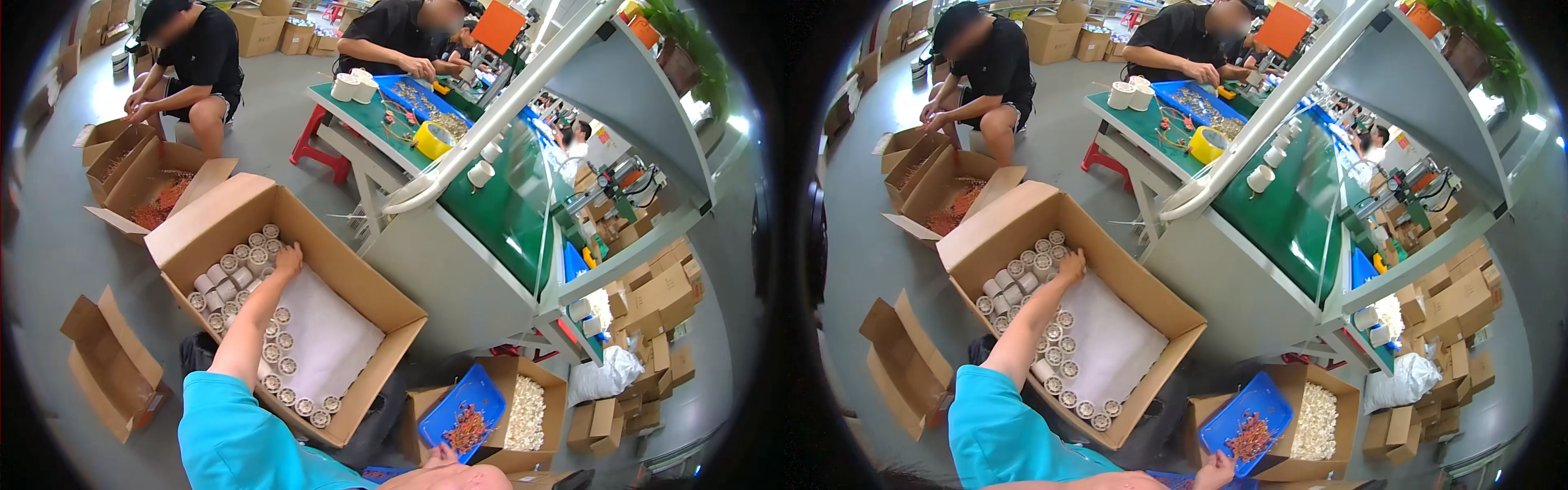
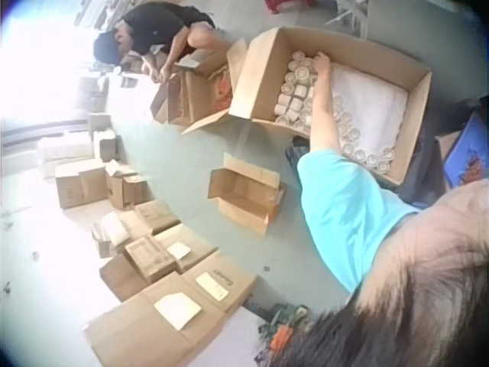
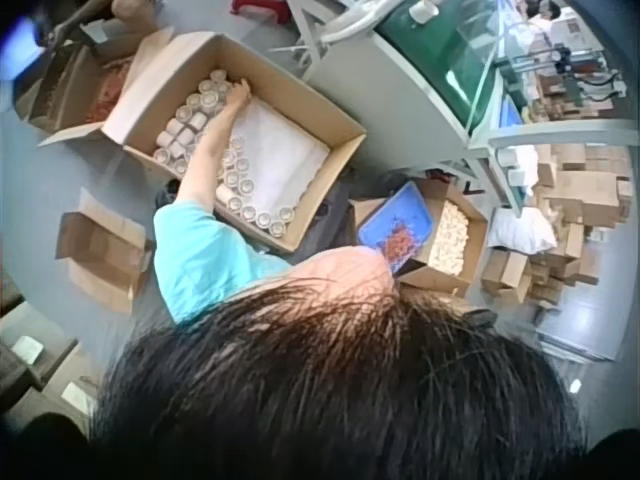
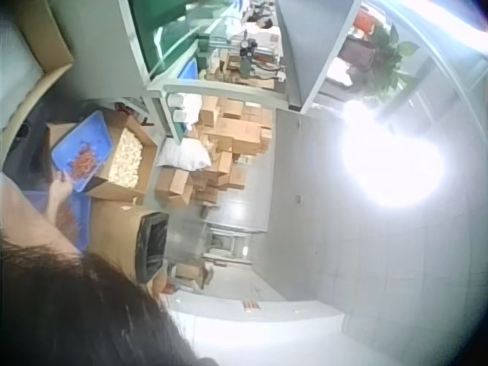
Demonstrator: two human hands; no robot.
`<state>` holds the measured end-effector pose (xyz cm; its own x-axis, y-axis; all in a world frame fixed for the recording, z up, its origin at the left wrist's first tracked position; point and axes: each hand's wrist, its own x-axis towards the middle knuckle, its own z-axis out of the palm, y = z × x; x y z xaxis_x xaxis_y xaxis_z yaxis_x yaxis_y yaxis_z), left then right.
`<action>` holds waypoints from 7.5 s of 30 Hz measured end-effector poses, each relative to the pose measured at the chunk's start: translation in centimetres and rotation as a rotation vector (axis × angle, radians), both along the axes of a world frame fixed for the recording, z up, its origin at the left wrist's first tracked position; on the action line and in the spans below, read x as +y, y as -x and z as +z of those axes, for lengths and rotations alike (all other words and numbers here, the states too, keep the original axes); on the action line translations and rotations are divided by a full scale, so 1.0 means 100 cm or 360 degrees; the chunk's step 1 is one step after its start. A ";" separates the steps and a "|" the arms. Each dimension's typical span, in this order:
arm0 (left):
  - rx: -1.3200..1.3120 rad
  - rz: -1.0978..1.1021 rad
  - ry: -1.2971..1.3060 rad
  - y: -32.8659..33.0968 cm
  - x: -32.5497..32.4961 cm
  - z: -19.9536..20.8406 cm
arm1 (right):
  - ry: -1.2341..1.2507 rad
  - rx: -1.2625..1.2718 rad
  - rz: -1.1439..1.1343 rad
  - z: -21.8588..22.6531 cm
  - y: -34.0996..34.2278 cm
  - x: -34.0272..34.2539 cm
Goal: The person is placing small components into white cylindrical containers within a cardboard box.
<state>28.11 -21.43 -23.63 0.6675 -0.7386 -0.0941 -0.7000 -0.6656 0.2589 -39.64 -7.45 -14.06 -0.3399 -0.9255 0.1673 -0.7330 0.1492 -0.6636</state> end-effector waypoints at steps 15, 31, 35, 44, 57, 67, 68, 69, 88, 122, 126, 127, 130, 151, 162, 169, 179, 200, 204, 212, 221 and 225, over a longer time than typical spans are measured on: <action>0.2760 0.0097 0.1243 0.162 0.198 0.179 | -0.0193 -0.1379 0.0811 0.118 -0.166 -0.001; 0.1908 -0.0893 0.1220 0.262 0.310 0.241 | -0.0933 -0.2233 0.1383 0.159 -0.218 0.053; 0.2505 -0.0615 0.0710 0.268 0.337 0.241 | -0.0860 -0.1996 0.1456 0.147 -0.223 0.076; 0.0757 -0.0799 0.1435 0.280 0.356 0.232 | 0.0273 -0.0964 0.1413 0.179 -0.223 0.102; 0.0567 -0.0689 0.1584 0.303 0.344 0.229 | 0.0451 -0.0775 0.1743 0.199 -0.212 0.124; 0.0613 -0.0818 0.1473 0.298 0.339 0.224 | 0.0226 -0.0712 0.1731 0.188 -0.224 0.127; 0.0602 -0.0866 0.1440 0.296 0.338 0.225 | 0.0310 -0.0632 0.1807 0.185 -0.228 0.125; 0.0613 -0.0861 0.1455 0.295 0.338 0.223 | 0.0394 -0.0549 0.1883 0.182 -0.232 0.124; 0.1250 -0.1050 0.1433 0.261 0.353 0.206 | -0.0285 -0.0168 0.1776 0.182 -0.279 0.152; 0.0180 -0.1430 0.1271 0.190 0.131 0.292 | 0.0282 -0.0800 0.0872 0.099 -0.205 0.046; -0.0141 -0.1386 0.1695 0.170 -0.028 0.355 | 0.0685 -0.0330 0.0794 0.048 -0.187 0.039; -0.0248 -0.1270 0.1663 0.167 -0.065 0.368 | 0.0784 -0.0254 0.0863 0.048 -0.188 0.039; -0.0052 -0.1566 0.1292 0.176 -0.169 0.403 | 0.0819 -0.0179 0.0778 0.044 -0.183 0.040; -0.0634 -0.1513 0.0565 0.146 0.057 0.171 | 0.0416 0.0145 0.0182 -0.001 -0.048 -0.124; -0.0245 -0.1248 -0.0798 0.078 0.152 0.054 | -0.0116 0.0752 0.0074 -0.008 0.011 -0.194; -0.0082 -0.1041 -0.0707 0.062 0.149 0.044 | 0.0142 -0.0244 -0.0138 0.063 -0.021 -0.143; -0.0025 -0.0860 -0.0165 0.093 0.133 0.134 | 0.0702 -0.0726 0.0115 0.112 -0.079 -0.035; 0.3047 -0.0823 0.0968 0.182 0.208 0.226 | -0.0305 -0.2164 0.1053 0.133 -0.245 0.041; 0.2125 -0.1114 0.0924 0.193 0.225 0.219 | -0.0393 -0.2164 0.1083 0.129 -0.252 0.043; 0.2041 -0.1492 0.0523 0.203 0.235 0.226 | -0.0285 -0.1764 0.1098 0.128 -0.262 0.049; 0.2445 -0.1315 0.0823 0.190 0.232 0.205 | 0.0241 -0.0566 0.1106 0.132 -0.259 0.047; 0.3072 -0.0372 0.1024 0.184 0.225 0.210 | 0.0411 -0.0557 0.0921 0.132 -0.247 0.032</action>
<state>9.70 1.07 -2.65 -0.0500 -0.9858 -0.1606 0.6709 -0.1523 0.7257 -14.95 -4.29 -0.90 0.1190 -0.9189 0.3761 -0.3850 -0.3919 -0.8356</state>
